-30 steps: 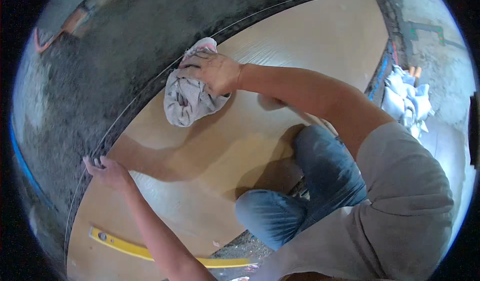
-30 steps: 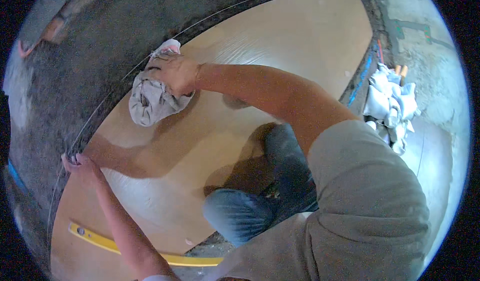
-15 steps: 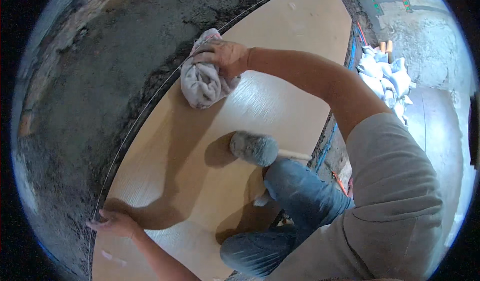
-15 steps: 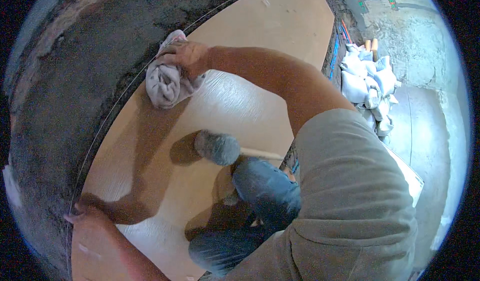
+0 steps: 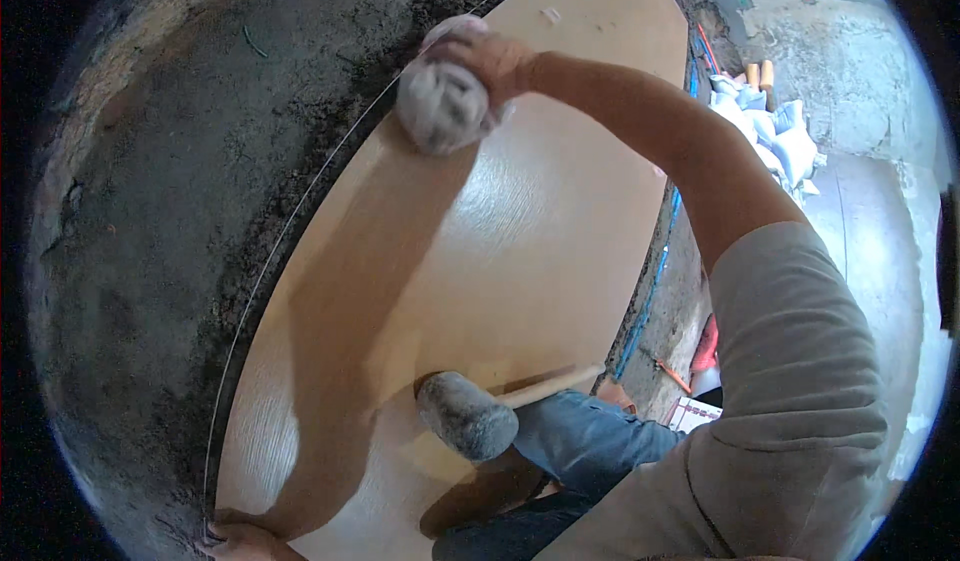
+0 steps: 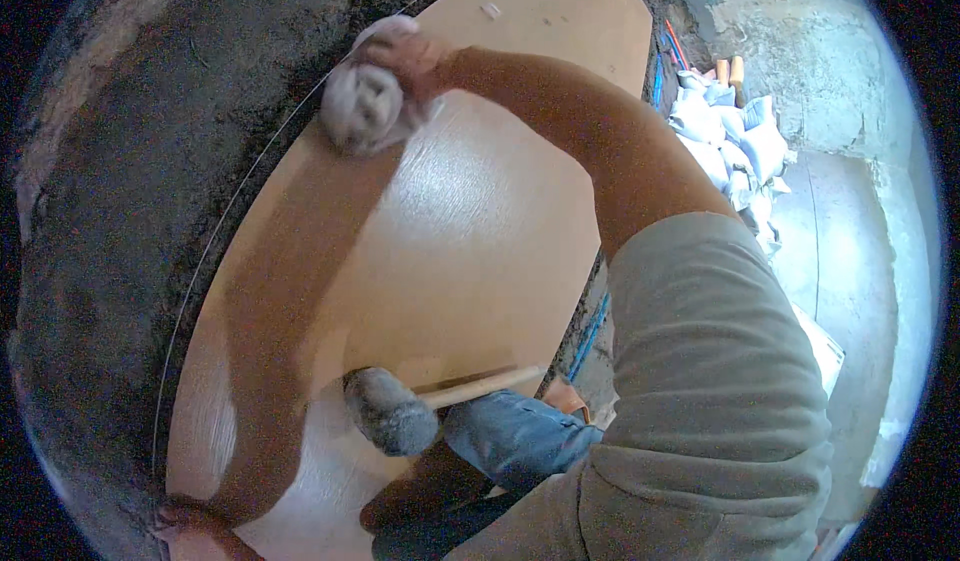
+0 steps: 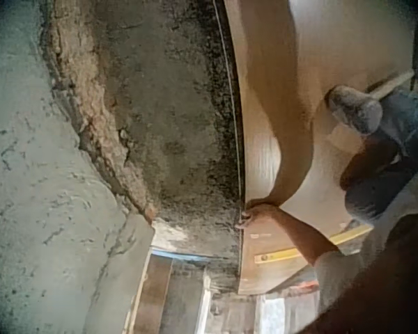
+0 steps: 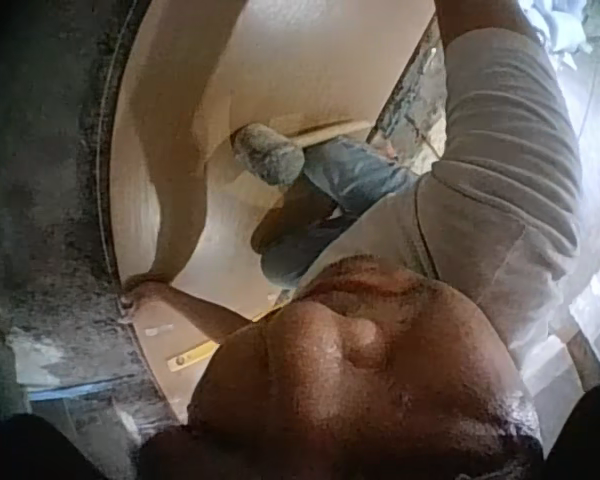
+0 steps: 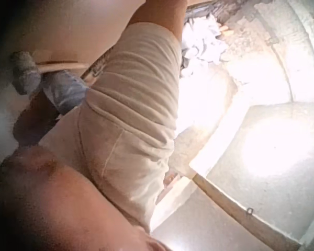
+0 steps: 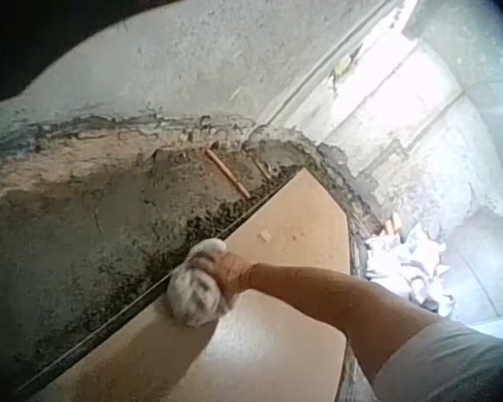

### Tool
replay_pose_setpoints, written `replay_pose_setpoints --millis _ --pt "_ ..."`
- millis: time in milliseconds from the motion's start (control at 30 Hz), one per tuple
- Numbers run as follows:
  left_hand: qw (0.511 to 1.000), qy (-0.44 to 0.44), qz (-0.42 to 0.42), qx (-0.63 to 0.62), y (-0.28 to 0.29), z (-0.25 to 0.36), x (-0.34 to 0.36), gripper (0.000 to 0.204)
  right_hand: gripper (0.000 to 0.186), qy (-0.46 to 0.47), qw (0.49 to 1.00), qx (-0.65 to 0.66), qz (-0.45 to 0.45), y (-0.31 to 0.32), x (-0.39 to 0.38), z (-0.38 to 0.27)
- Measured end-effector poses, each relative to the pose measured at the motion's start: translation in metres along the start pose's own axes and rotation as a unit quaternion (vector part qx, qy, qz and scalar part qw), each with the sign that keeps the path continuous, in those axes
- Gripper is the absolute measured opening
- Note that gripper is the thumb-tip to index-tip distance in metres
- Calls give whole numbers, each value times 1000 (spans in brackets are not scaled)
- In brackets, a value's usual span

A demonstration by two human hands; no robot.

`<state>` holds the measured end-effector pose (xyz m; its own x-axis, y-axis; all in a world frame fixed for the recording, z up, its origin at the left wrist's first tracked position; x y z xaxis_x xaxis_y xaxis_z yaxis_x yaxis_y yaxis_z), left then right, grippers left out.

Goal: The person lays floor tiles onto the ground, checks their level using a spirit level, wipes their surfaces with a cloth, and taps them into place using a rubber mallet.

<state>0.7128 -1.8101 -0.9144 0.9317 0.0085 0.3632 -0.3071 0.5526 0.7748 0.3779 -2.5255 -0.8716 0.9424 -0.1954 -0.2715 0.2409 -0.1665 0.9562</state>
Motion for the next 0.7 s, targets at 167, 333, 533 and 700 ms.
replay_pose_setpoints --millis 167,333,533,700 --pt "989 37 22 -141 2 -15 0 55 52 -141 984 -73 86 40 -53 43" --pt "998 56 15 -29 3 7 -6 54 49 -249 909 158 294 23 -113 73" --pt "988 37 2 148 8 40 -5 54 32 -414 624 528 401 -47 -100 240" --pt "996 79 -30 29 3 42 -4 53 26 -299 595 704 246 -67 -41 275"
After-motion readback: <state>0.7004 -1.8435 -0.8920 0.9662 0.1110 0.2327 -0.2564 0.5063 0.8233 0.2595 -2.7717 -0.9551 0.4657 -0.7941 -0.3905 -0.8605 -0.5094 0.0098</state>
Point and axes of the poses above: each hand's wrist, its own x-axis towards the middle knuckle, its own y-axis out of the back of the hand, z = x × y, the point moved 10 cm from there along x, towards the middle knuckle, and after that the axes turned 2 degrees about y, right-handed, at the moved point
